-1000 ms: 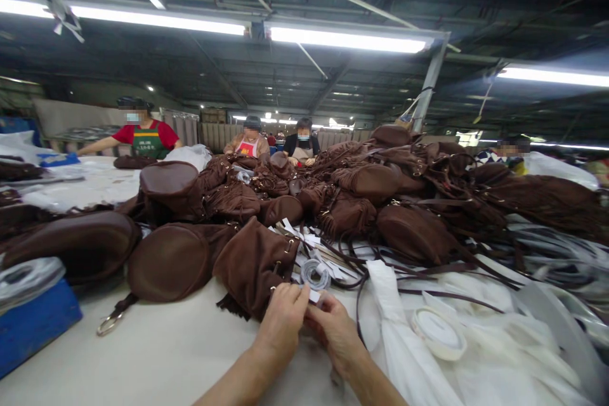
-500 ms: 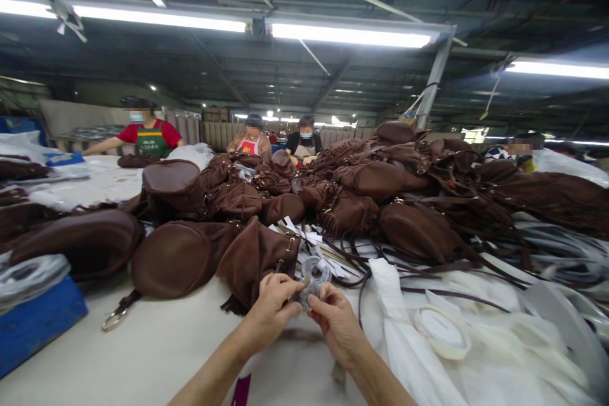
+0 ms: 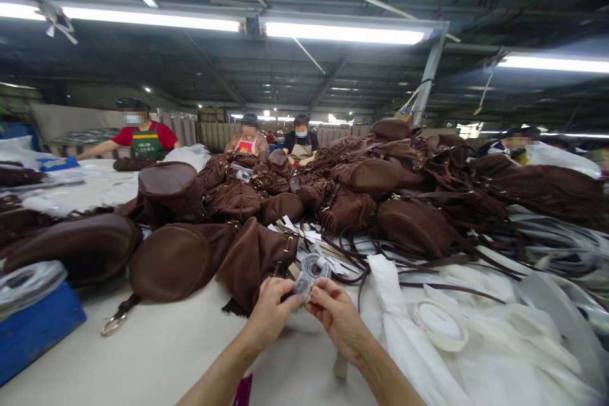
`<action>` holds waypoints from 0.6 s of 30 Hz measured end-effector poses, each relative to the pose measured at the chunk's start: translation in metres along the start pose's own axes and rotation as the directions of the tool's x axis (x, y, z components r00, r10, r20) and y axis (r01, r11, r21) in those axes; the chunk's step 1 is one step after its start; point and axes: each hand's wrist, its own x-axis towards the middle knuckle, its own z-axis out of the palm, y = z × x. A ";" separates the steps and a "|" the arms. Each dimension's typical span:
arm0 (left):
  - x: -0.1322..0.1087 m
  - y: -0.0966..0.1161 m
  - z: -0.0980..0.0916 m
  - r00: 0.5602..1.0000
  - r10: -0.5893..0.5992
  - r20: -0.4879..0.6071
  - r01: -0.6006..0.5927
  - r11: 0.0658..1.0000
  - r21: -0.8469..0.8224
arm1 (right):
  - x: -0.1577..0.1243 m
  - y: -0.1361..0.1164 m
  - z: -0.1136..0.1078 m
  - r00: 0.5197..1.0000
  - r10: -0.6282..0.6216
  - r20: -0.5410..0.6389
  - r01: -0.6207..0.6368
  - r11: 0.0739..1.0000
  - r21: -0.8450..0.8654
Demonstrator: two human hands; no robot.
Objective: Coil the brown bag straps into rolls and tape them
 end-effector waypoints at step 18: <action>0.002 -0.011 -0.005 1.000 -0.021 0.003 0.021 0.961 -0.275 | 0.001 0.005 -0.012 0.994 -0.095 -0.046 0.073 0.935 -0.348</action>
